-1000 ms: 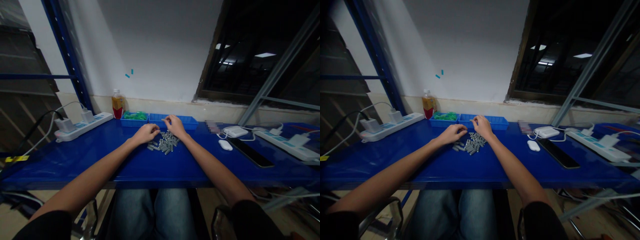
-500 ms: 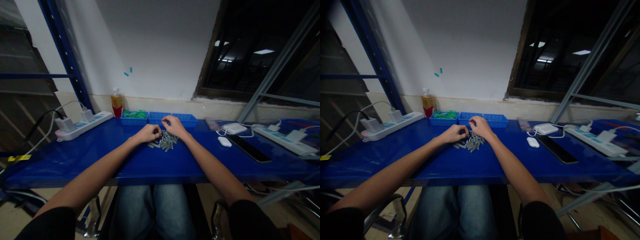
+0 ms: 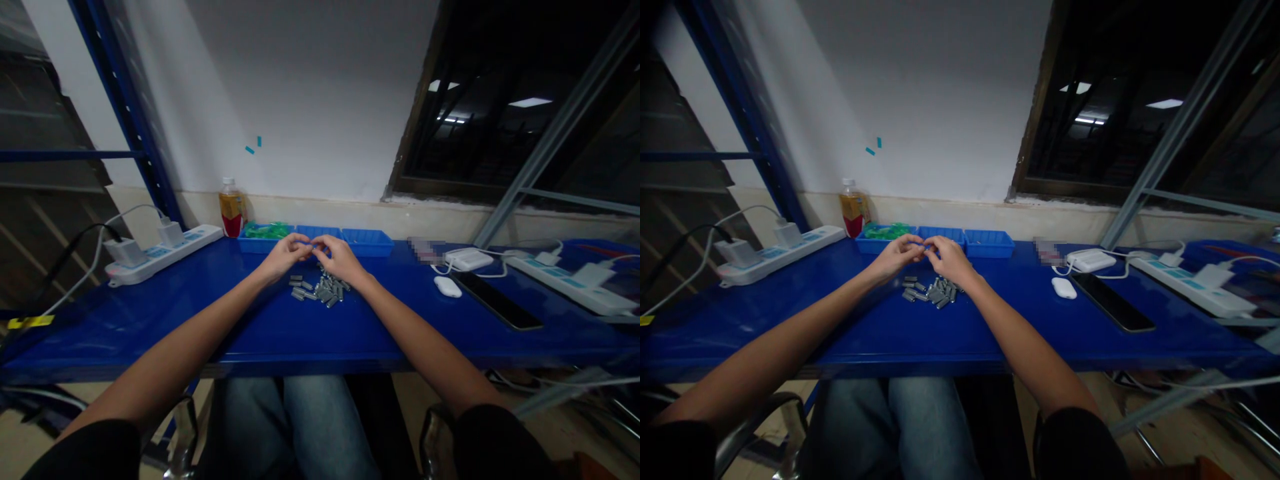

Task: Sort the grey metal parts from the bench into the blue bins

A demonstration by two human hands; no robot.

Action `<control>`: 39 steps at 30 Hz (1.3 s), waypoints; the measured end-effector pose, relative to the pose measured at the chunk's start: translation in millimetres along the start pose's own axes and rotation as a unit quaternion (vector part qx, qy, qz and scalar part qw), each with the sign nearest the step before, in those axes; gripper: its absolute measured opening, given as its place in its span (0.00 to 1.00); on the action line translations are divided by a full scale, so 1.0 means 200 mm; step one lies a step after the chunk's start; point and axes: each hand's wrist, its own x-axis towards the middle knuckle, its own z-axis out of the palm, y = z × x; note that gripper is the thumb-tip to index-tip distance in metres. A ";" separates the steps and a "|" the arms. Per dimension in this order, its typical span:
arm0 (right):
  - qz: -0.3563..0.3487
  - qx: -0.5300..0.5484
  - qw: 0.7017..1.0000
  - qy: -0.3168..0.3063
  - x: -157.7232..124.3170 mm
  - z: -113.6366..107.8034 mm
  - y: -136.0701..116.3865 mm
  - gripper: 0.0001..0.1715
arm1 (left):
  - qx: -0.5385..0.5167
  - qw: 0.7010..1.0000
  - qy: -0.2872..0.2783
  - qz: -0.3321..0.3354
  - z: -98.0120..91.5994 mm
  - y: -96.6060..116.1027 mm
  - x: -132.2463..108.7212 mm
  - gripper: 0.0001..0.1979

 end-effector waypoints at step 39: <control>0.061 0.105 0.990 0.068 0.01 0.05 -0.04 0.09 | 0.066 0.993 0.067 0.074 0.03 0.07 -0.02 0.14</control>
